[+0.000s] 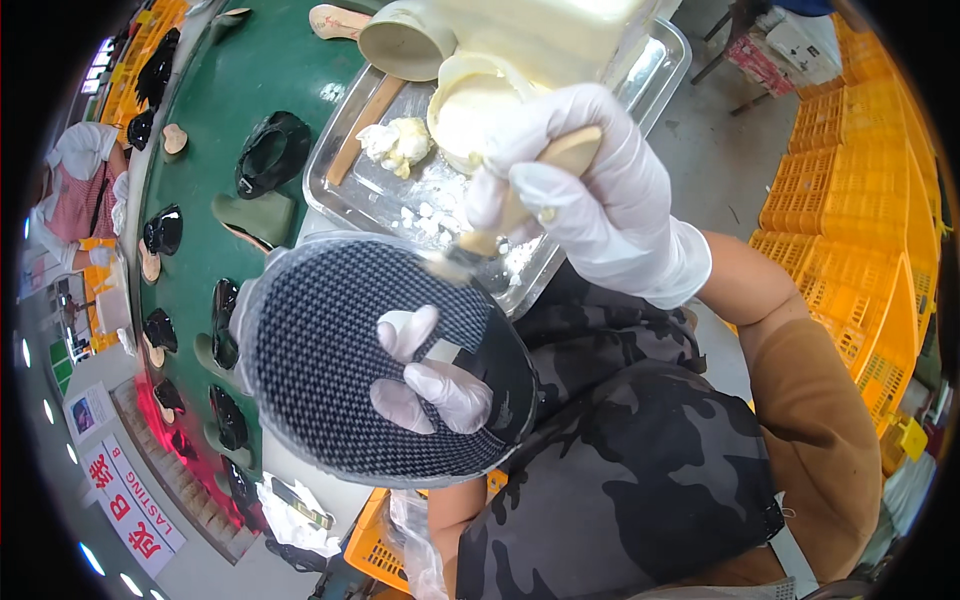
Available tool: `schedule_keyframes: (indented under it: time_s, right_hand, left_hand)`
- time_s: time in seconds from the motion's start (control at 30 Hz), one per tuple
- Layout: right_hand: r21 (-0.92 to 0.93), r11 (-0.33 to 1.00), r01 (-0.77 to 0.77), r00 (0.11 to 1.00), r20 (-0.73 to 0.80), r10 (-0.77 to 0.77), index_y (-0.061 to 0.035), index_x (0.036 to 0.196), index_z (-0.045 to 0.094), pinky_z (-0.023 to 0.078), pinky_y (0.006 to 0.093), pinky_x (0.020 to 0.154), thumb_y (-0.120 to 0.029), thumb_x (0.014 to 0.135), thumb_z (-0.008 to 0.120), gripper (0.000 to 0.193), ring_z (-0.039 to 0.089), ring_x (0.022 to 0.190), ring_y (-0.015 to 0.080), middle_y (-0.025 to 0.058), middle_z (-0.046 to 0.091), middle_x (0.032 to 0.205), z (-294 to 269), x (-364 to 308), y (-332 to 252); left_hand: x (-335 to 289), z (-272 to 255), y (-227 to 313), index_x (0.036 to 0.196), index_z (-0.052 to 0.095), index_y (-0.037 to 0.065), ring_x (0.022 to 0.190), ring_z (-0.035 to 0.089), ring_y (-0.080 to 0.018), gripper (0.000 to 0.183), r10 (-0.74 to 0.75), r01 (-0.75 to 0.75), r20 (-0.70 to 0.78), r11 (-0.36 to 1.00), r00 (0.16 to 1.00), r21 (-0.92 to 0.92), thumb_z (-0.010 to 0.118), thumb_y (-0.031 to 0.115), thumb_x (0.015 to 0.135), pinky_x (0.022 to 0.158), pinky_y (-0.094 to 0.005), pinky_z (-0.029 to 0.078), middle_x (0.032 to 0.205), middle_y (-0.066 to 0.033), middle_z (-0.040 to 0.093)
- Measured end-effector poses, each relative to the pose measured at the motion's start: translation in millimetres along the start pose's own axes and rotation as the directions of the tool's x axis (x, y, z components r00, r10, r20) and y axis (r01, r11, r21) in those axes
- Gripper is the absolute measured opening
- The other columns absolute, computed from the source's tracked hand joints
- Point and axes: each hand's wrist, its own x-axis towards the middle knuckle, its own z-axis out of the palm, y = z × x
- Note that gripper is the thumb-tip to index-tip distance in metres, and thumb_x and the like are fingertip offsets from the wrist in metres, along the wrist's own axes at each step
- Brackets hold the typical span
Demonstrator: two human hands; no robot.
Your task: The person applies a white adhesive to the sole of a black shoe using a brush. They repeatedly dip the brush into a container of glue and coat the shoe's bottom surface. After finishing, the person places the shoe into a yellow basket lined with a plastic bag.
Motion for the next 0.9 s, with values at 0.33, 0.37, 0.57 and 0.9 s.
schedule_keyframes:
  time_s: [0.33,0.37,0.57,0.9]
  right_hand:
    - [0.014,0.999,-0.046,0.996,0.079,0.044,-0.0003,0.103,0.045,0.049,0.0267,0.071,0.002,0.084,0.057,0.023,0.060,0.077,0.0136,0.0092,0.060,0.085,5.2,-0.3,-20.6]
    - [-0.079,0.997,-0.016,0.992,0.123,0.026,-0.0005,0.102,0.045,0.049,0.0270,0.071,0.003,0.082,0.059,0.025,0.061,0.077,0.0141,0.0094,0.061,0.085,3.2,-1.3,-20.0]
    - [-0.161,0.987,-0.002,0.986,0.163,0.028,0.0005,0.105,0.047,0.049,0.0274,0.067,0.005,0.079,0.062,0.031,0.061,0.075,0.0148,0.0093,0.061,0.085,2.7,-6.8,-31.7]
    - [-0.205,0.978,-0.029,0.985,0.162,0.063,-0.0077,0.101,0.051,0.047,0.0274,0.052,-0.016,0.079,0.067,0.029,0.059,0.059,0.0204,0.0046,0.058,0.076,7.5,-13.2,-23.9]
  left_hand:
    - [43.8,-18.1,20.7,0.118,0.036,-0.005,0.092,0.055,-0.0341,0.029,0.065,-0.439,0.572,0.713,0.817,0.546,0.040,0.008,0.092,0.084,-0.0431,0.043,0.102,-0.0307,0.054]
    - [50.3,-17.8,26.7,0.118,0.035,-0.005,0.091,0.055,-0.0345,0.029,-0.017,-0.448,0.623,0.678,0.782,0.582,0.039,0.008,0.092,0.084,-0.0435,0.043,0.101,-0.0310,0.054]
    - [50.3,-48.9,-49.2,0.122,0.031,-0.006,0.086,0.056,-0.0343,0.031,0.654,-0.840,0.528,0.394,0.542,0.373,0.032,0.007,0.094,0.081,-0.0428,0.045,0.104,-0.0273,0.048]
    - [60.8,-24.9,-4.4,0.117,0.036,-0.012,0.087,0.056,-0.0313,0.035,0.383,-0.727,0.618,0.385,0.686,0.569,0.032,0.014,0.094,0.080,-0.0393,0.048,0.106,-0.0247,0.049]
